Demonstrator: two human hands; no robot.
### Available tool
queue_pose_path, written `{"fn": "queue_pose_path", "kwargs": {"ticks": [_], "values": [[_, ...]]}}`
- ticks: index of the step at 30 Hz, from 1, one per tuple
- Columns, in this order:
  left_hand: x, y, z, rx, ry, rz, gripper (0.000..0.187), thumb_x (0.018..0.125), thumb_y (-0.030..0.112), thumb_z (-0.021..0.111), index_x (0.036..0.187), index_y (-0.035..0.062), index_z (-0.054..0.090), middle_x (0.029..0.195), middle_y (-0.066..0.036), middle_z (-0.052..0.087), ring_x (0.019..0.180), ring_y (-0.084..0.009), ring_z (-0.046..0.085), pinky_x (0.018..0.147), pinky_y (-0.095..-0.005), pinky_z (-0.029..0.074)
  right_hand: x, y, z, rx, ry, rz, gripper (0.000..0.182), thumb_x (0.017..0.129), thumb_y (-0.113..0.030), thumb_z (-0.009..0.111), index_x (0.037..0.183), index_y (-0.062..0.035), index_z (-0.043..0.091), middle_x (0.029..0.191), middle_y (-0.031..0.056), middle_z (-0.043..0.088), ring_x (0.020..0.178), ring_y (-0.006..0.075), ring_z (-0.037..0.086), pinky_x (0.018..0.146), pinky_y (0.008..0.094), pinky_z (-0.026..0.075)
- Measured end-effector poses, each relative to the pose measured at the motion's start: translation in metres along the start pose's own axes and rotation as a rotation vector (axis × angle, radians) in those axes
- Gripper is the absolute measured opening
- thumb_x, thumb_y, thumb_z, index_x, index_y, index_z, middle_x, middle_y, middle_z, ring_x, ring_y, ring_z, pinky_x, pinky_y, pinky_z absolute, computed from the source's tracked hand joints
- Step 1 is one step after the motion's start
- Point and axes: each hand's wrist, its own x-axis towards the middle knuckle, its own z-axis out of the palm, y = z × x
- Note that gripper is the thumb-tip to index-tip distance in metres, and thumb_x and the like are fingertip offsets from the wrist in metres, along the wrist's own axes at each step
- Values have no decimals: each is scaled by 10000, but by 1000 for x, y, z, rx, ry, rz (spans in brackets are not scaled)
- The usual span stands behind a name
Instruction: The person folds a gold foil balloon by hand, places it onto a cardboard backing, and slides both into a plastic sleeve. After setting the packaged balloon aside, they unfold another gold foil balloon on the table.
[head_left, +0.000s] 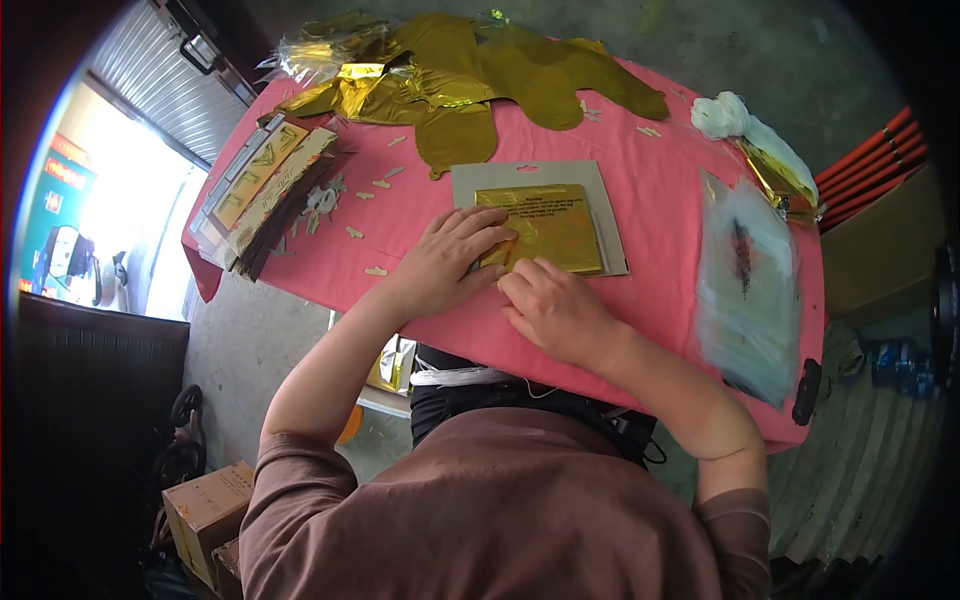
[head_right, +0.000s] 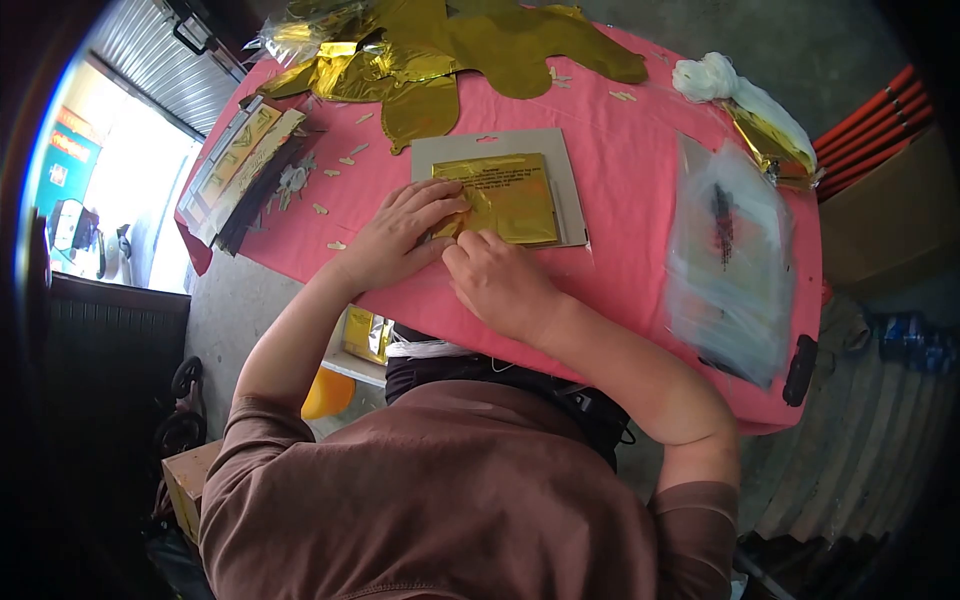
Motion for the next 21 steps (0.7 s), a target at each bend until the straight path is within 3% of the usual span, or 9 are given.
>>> {"fn": "queue_pose_path", "kwargs": {"ticks": [6, 10, 15, 21], "values": [[0, 1, -1, 28, -46, -3, 449, 835, 191, 595, 1264, 107, 494, 1356, -116, 429, 1294, -303, 356, 1064, -434, 287, 9, -2, 4, -43, -138, -44, 144, 721, -73, 628, 776, -43, 498, 784, 110, 541, 757, 283, 605, 629, 388, 501], [0, 1, -1, 41, -42, 4, 447, 829, 173, 591, 1260, 104, 491, 1352, -116, 430, 1294, -304, 357, 1066, -432, 287, 10, -3, 7, -69, -160, -51, 140, 720, -69, 620, 769, -39, 493, 786, 116, 551, 759, 279, 607, 644, 388, 501], [-1, 2, -2, 30, -32, 4, 452, 821, 167, 590, 1257, 103, 488, 1353, -115, 428, 1293, -305, 358, 1064, -433, 290, 7, -1, 8, 73, -23, -21, 140, 723, -73, 619, 786, -29, 502, 773, 134, 564, 752, 294, 610, 661, 408, 500], [-2, -1, 2, 33, -15, 11, 435, 824, 196, 591, 1240, 105, 502, 1349, -112, 440, 1284, -296, 372, 1058, -428, 291, 17, -4, 7, 62, -147, 24, 108, 720, -50, 598, 787, -16, 520, 769, 142, 575, 724, 317, 611, 668, 406, 512]]}}
